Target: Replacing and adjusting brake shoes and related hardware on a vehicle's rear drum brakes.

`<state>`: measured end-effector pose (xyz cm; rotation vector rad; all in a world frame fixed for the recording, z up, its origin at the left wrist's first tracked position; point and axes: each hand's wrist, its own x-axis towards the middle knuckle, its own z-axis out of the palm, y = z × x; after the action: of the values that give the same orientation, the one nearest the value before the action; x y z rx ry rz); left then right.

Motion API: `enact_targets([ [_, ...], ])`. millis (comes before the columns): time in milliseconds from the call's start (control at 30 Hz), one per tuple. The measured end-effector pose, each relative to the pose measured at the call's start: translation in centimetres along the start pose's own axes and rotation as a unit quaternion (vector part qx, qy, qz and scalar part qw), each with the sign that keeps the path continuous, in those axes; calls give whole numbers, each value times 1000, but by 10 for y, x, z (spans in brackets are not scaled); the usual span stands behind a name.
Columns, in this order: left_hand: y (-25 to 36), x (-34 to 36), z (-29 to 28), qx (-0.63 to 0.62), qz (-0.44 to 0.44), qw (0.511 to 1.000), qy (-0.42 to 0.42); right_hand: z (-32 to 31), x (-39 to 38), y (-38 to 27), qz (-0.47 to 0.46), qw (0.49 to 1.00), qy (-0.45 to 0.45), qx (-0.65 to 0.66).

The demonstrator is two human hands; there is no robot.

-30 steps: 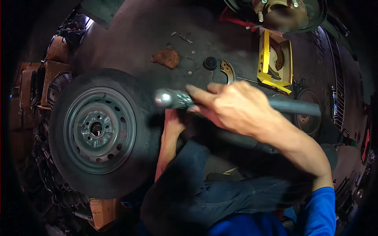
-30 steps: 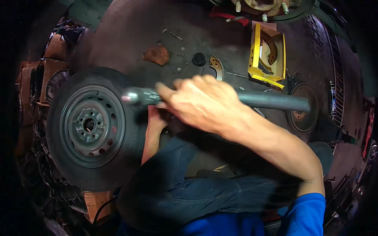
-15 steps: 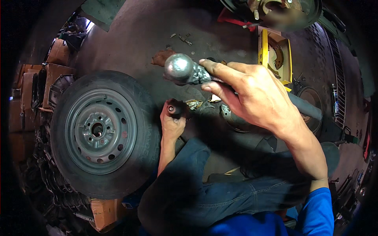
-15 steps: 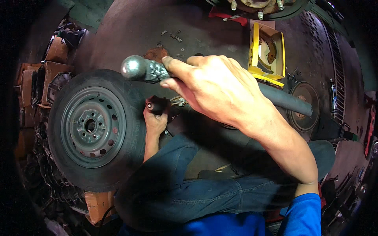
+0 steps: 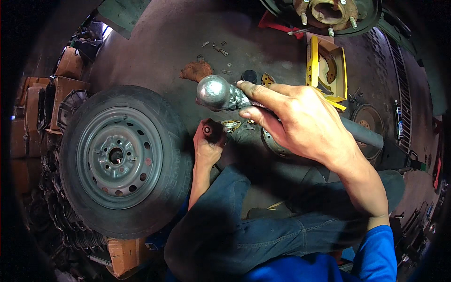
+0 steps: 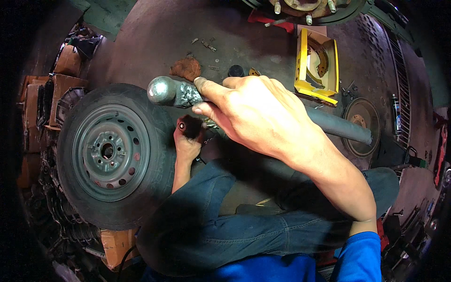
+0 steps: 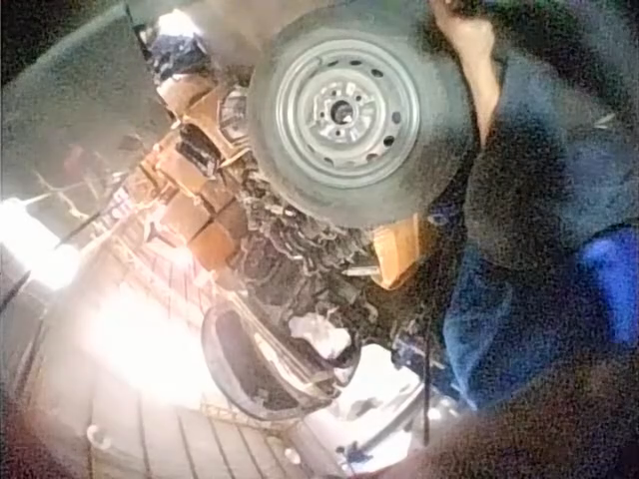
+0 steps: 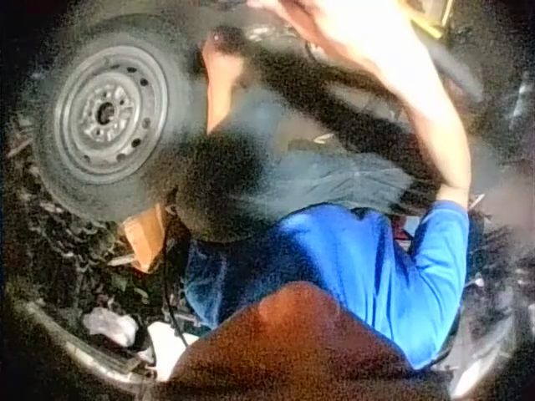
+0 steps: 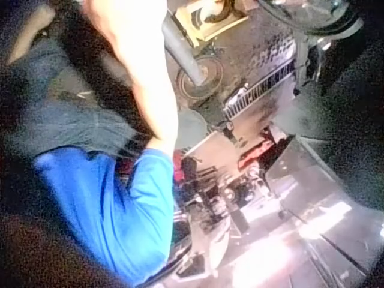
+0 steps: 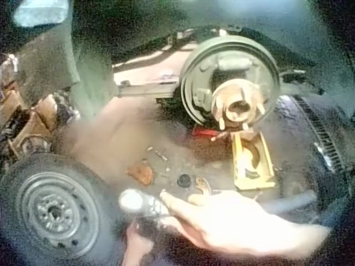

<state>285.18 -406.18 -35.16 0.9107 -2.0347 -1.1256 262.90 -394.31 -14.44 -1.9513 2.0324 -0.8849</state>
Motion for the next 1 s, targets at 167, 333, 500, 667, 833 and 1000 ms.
enact_targets([
  [167,0,-1,2,-3,18,1000,8,-3,-1,-4,-2,1000,-9,-9],
  [333,1,2,3,1,35,999,25,-3,-2,-4,1,1000,-8,7],
  [500,-1,1,4,-29,22,999,15,-3,-2,-5,-1,1000,-4,19],
  [667,0,0,4,-9,33,999,19,-5,-2,-5,4,1000,-15,25],
  [833,0,1,3,-12,39,999,9,-5,-2,-5,4,1000,-17,16],
  [1000,5,2,4,-5,48,999,5,-3,-3,-3,-1,1000,-6,26],
])
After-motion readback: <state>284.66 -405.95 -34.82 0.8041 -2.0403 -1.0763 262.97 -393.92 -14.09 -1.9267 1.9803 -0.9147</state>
